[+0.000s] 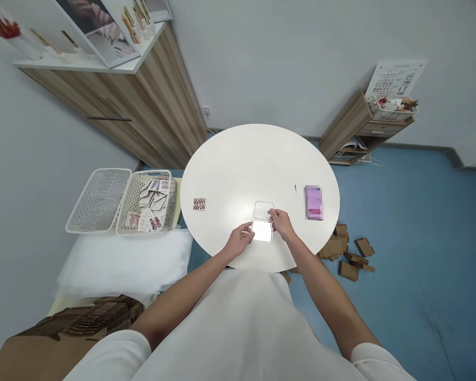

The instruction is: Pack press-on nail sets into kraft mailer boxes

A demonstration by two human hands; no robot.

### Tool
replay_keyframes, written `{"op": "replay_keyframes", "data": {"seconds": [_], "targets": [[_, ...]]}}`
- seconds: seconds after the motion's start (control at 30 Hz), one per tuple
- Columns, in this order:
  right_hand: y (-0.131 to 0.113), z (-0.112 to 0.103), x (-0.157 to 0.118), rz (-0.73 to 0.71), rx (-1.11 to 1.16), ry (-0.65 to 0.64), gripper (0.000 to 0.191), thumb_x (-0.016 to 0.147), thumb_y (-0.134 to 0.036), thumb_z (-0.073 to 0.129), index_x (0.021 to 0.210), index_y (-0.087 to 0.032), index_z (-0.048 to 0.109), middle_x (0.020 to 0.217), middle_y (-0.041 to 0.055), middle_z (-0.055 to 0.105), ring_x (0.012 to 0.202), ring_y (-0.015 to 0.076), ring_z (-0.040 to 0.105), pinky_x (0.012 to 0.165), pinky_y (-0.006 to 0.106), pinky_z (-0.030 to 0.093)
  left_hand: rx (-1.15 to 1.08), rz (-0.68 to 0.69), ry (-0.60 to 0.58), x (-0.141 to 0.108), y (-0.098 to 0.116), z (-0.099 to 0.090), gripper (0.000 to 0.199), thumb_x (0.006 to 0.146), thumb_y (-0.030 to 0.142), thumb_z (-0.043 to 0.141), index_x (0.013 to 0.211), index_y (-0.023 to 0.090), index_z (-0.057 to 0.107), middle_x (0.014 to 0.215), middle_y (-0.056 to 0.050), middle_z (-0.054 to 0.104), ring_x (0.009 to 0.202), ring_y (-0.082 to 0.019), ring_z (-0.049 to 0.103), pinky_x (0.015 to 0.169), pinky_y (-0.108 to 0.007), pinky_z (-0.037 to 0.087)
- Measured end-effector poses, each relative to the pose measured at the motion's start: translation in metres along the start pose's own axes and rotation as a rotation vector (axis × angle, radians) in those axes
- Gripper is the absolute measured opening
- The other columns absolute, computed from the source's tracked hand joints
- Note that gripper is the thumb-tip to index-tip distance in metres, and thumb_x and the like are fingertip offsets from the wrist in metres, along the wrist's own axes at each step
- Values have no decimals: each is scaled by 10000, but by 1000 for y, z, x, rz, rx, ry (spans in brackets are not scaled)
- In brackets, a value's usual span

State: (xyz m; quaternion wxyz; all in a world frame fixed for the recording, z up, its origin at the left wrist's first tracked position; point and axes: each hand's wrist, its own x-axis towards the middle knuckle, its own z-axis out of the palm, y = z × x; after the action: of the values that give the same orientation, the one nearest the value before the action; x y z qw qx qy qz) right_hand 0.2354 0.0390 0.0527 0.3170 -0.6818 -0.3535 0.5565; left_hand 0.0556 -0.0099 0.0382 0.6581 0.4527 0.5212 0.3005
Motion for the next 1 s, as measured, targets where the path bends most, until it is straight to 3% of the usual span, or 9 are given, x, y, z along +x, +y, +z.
{"op": "replay_keyframes", "data": {"seconds": [0.1,0.2,0.27,0.43,0.7,1.0], "targets": [[8,1,0,-10,20,-18,355,791,-459,436,970,-184,572,806,50,585,559,111,559,462,238,468,-15,-42,87,6,-4,-1,443,726,303,587,1146,186,506,805,-3,524,645,-82,557,700,-289,482],[23,-1,-13,-107,-45,45,469,773,-456,466,1183,-228,456,1039,65,547,784,141,582,641,279,497,40,-41,162,11,-10,0,418,720,278,587,1122,188,516,797,2,536,635,-84,564,681,-274,477],[34,-1,-27,-161,-129,56,521,749,-441,502,1215,-220,434,1098,77,517,851,154,561,712,308,485,111,-46,191,13,-13,1,393,721,271,583,1103,192,532,812,-2,551,620,-81,558,657,-259,469],[59,3,-47,-133,-214,-24,486,731,-384,513,1182,-203,482,1081,81,497,818,153,545,735,332,478,234,-77,197,15,-23,8,374,735,256,555,1103,191,539,828,-10,576,626,-86,564,637,-236,457],[81,9,-28,-18,-182,31,556,687,-398,542,1201,-201,470,1085,71,488,907,175,513,799,326,455,417,-110,184,28,-41,17,378,763,225,521,1138,176,523,857,-25,580,744,-116,547,751,-265,443],[94,4,-33,-50,-289,16,571,710,-315,504,1260,-208,391,1037,66,487,744,139,539,756,330,466,590,-137,201,22,-48,23,512,752,255,541,1240,166,413,1042,-90,484,846,-147,506,778,-295,430]]}}
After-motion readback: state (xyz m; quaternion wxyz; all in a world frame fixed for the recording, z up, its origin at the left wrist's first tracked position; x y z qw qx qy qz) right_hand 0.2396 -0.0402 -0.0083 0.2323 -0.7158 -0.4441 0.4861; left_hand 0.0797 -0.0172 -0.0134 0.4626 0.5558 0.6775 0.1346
